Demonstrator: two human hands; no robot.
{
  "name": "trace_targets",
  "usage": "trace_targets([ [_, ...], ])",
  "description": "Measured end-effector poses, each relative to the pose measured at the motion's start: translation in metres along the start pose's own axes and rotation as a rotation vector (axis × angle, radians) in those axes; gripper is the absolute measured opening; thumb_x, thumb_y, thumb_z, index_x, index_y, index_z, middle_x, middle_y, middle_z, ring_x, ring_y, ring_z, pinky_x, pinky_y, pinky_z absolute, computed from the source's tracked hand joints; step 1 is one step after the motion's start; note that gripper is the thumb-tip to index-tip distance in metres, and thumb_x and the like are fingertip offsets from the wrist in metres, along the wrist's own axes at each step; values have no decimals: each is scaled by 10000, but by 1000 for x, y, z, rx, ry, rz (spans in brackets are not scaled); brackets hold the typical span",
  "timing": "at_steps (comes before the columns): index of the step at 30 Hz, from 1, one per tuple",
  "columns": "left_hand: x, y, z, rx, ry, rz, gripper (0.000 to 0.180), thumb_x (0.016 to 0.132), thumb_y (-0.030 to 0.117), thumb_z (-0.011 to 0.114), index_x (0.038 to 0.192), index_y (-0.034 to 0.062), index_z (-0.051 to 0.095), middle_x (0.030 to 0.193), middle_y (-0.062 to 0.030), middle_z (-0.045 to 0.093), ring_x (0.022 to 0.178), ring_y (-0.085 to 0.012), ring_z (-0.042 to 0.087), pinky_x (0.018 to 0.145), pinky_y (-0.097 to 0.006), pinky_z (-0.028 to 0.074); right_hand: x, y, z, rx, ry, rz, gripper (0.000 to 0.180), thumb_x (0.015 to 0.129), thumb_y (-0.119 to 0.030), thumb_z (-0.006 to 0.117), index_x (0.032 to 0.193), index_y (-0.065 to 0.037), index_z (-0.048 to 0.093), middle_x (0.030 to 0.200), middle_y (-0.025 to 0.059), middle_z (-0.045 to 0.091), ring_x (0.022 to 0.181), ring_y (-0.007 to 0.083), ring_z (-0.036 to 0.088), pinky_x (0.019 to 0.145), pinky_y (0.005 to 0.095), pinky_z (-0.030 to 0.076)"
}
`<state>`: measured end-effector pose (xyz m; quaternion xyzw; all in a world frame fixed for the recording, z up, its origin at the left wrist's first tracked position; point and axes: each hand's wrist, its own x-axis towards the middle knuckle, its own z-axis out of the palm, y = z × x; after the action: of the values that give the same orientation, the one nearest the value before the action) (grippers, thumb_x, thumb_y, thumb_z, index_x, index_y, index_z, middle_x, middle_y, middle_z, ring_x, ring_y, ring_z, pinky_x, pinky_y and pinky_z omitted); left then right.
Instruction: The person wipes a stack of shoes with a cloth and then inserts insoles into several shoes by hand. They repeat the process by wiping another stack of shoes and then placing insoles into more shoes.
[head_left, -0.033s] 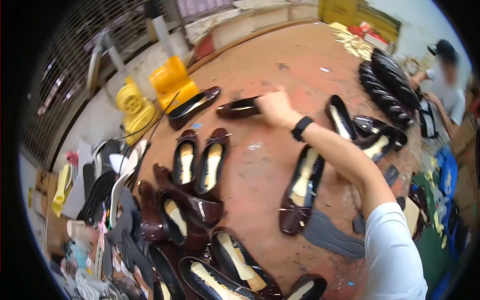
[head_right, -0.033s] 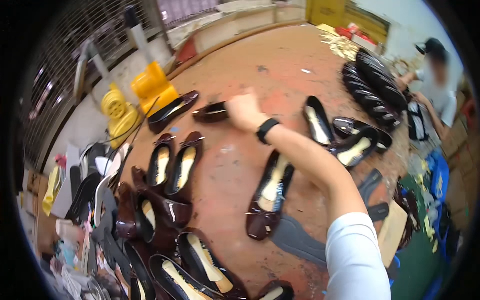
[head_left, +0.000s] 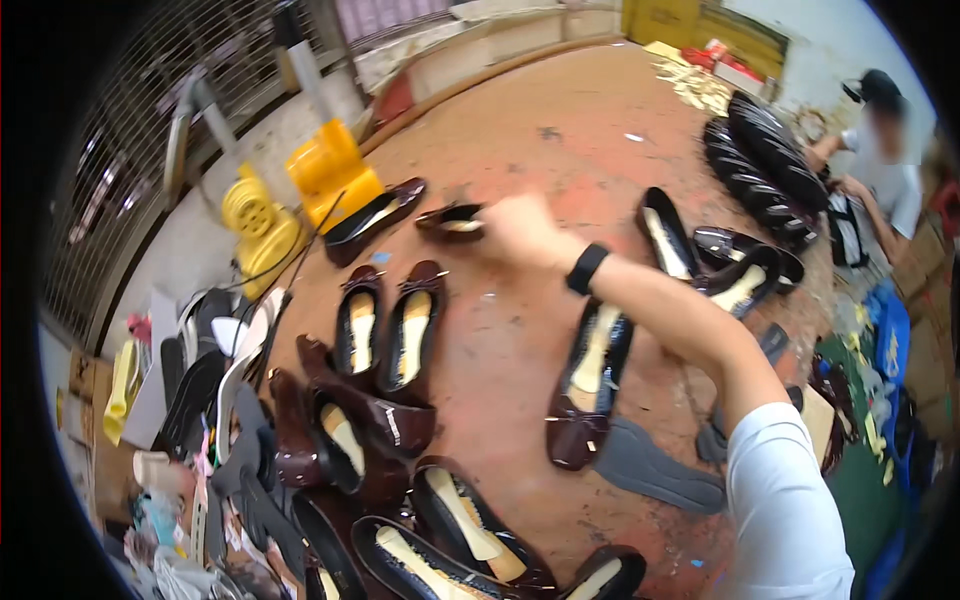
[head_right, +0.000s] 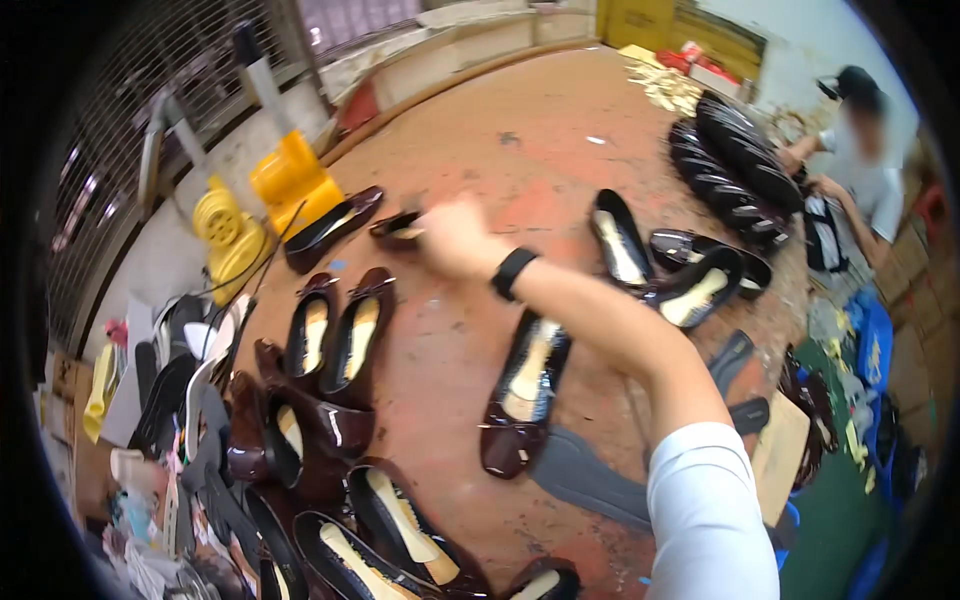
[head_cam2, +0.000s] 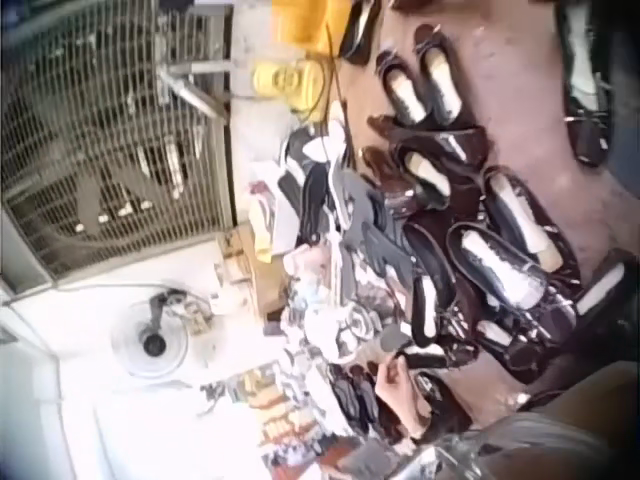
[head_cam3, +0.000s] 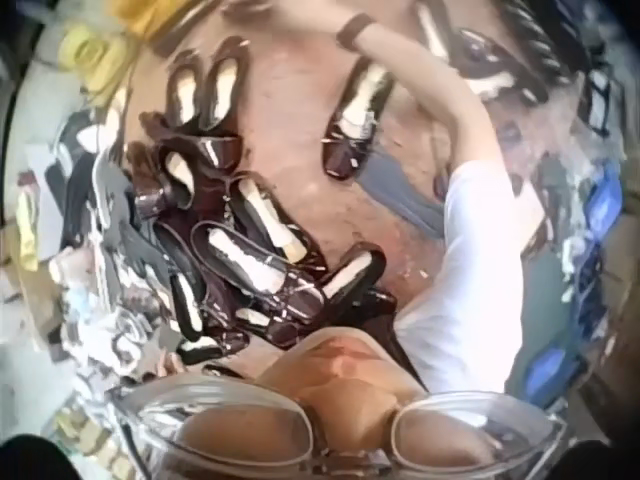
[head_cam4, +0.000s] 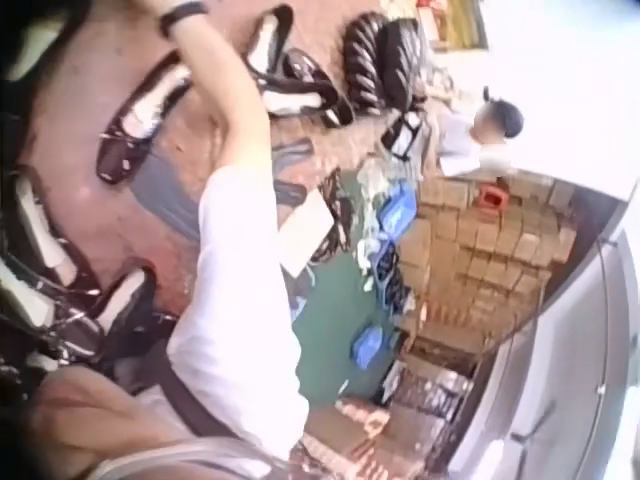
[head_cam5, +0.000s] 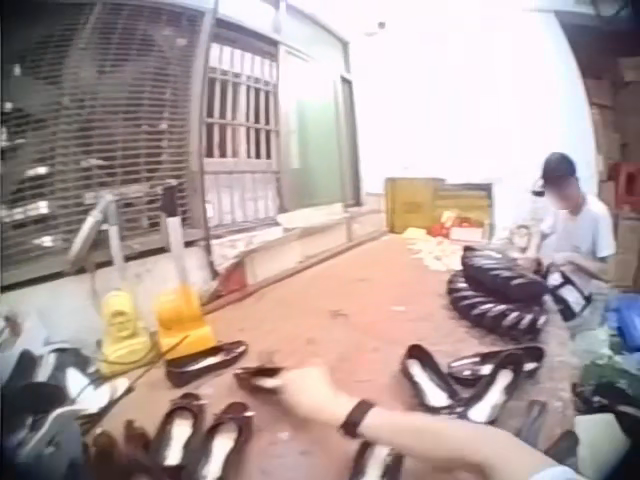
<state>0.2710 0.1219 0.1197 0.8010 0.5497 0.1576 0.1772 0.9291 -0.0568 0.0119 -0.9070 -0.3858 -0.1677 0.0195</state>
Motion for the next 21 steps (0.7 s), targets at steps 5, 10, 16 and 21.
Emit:
trace_targets([
  [5,-11,55,15,-230,37,-153,208,930,43,674,1105,-71,666,873,-62,698,755,-82,608,662,-218,482,-96,-72,-97,710,97,-409,361,836,-386,717,894,-31,685,869,183,693,825,380,674,697,477,546],
  [10,-20,33,-6,-220,-51,0,247,938,71,675,1152,-50,660,948,-91,708,816,-114,630,714,-236,505,-171,53,-89,209,24,151,413,872,-470,656,1007,-83,707,920,154,697,897,345,677,755,464,543],
  [16,-34,51,-7,-45,-93,195,264,963,159,660,1189,23,664,1090,-119,705,937,-174,648,822,-281,515,-221,115,-46,75,-275,634,466,860,-481,664,980,-37,741,1024,186,721,1025,365,652,869,451,482],
  [21,-53,65,-11,-186,-94,216,234,947,83,657,1148,-37,664,1093,-126,706,951,-187,642,833,-280,509,-197,56,-53,267,-107,727,266,815,-284,702,894,-32,730,898,177,723,828,363,707,696,488,562],
])
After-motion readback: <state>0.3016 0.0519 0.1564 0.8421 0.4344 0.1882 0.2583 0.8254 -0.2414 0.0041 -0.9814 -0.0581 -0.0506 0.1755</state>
